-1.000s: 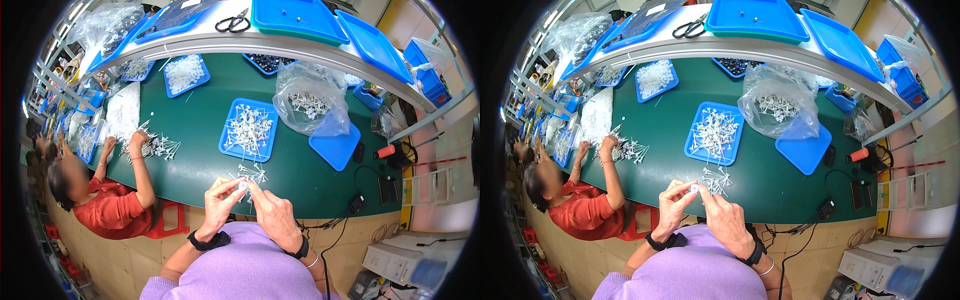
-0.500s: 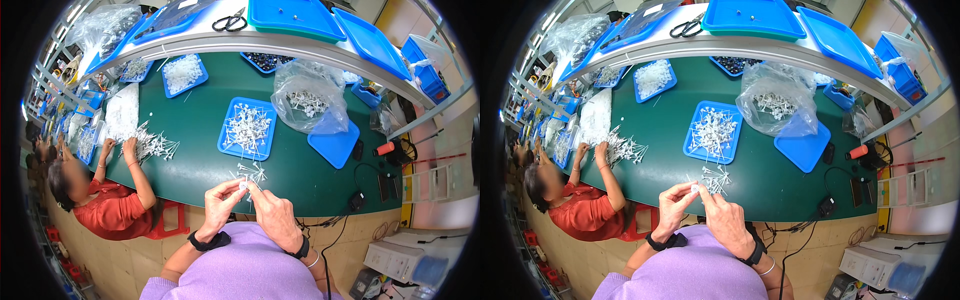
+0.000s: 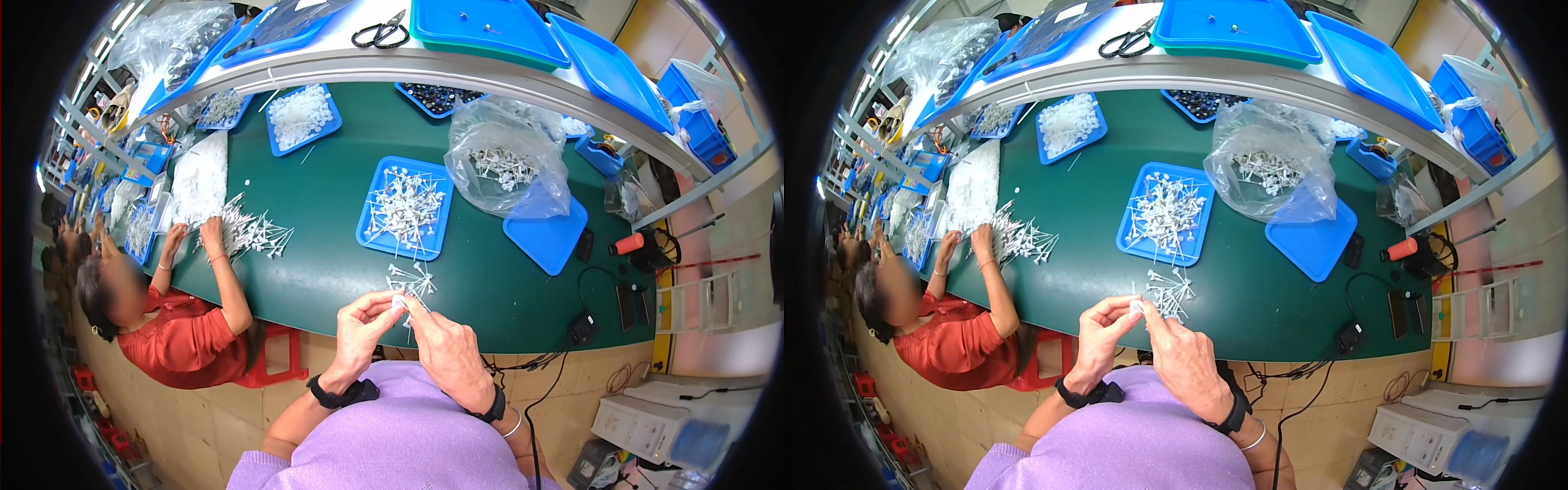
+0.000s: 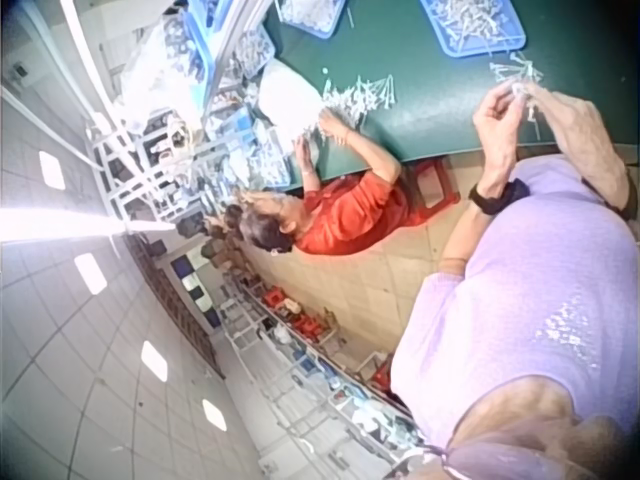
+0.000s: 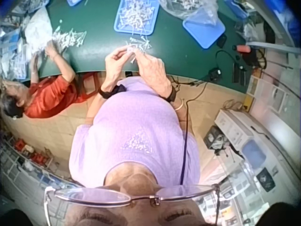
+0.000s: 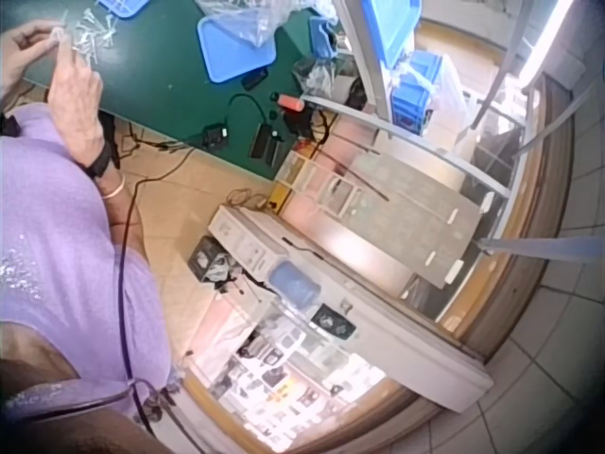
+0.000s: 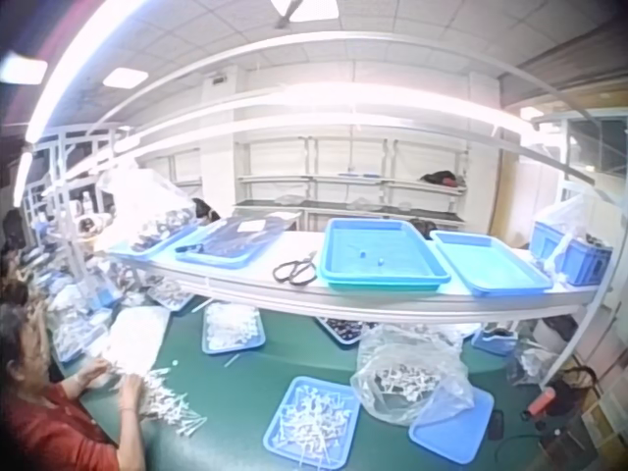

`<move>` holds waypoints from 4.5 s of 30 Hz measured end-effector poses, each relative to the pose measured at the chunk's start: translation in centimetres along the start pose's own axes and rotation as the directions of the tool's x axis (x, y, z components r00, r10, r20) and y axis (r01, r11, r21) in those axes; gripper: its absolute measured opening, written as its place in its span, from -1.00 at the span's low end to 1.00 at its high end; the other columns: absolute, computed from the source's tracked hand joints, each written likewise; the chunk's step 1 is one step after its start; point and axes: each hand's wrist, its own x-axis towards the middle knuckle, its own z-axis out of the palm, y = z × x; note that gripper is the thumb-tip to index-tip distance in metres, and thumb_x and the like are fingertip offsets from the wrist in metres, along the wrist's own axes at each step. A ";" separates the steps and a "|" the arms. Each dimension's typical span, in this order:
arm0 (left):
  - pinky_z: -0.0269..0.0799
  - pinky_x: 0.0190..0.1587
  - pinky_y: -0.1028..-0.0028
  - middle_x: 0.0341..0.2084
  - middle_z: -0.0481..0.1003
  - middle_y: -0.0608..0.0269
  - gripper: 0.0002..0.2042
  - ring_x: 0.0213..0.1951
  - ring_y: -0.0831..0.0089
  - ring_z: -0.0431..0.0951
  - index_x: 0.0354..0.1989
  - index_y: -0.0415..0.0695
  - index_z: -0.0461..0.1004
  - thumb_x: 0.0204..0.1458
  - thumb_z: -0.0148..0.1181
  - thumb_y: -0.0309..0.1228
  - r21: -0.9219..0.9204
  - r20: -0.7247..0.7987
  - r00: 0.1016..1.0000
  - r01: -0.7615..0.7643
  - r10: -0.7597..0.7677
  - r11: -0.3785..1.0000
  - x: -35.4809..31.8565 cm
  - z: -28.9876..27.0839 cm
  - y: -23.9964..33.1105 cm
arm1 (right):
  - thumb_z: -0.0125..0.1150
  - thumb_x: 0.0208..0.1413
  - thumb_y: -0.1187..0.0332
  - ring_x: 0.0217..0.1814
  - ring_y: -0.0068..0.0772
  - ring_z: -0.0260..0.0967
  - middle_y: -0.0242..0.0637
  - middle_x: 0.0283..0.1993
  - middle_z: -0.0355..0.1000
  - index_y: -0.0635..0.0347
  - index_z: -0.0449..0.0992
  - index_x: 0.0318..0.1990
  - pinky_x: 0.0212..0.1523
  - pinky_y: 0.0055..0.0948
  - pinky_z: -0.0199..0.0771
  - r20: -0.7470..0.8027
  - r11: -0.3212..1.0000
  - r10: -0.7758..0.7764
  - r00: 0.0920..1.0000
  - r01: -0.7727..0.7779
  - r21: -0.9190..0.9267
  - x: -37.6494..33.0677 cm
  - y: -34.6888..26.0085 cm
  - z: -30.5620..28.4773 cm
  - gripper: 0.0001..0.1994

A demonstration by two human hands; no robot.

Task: Manual assembly and sorting of small white plastic components at a factory workbench.

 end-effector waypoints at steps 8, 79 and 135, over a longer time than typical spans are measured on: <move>0.50 -0.02 0.52 -0.16 0.57 0.08 -0.73 -0.12 0.49 0.57 -0.01 -0.33 0.48 0.09 0.21 -0.60 -0.026 0.003 1.000 0.008 -0.008 1.000 -0.2 0.1 0.2 | 0.14 0.11 0.52 -0.45 0.00 0.46 -0.07 -0.43 0.45 0.21 0.39 0.15 -0.46 -0.17 0.46 0.004 1.000 -0.013 1.000 0.013 0.001 0.0 -0.2 -0.1 -0.59; 0.48 0.00 0.51 -0.19 0.58 0.01 -0.72 -0.11 0.42 0.59 -0.02 -0.37 0.47 0.07 0.19 -0.68 0.167 -0.075 0.979 -0.174 0.189 0.970 -0.5 0.8 -0.7 | 0.08 0.19 0.42 -0.38 0.12 0.46 0.02 -0.38 0.48 0.26 0.43 -0.11 -0.44 -0.08 0.42 -0.029 0.977 0.009 1.000 -0.002 0.215 0.3 0.9 -0.2 -0.84; 0.50 -0.32 0.35 -0.48 0.60 0.10 -0.85 -0.45 0.29 0.59 -0.30 -0.16 0.60 -0.03 0.29 -0.40 0.921 -0.070 0.989 0.014 0.130 0.388 15.0 -10.0 -12.9 | -0.02 0.28 0.40 -0.69 -0.68 0.20 -0.41 -0.67 0.31 0.26 0.51 -0.05 -0.62 -0.54 0.19 0.228 0.772 0.476 0.849 -0.528 0.354 -3.7 8.2 0.5 -0.78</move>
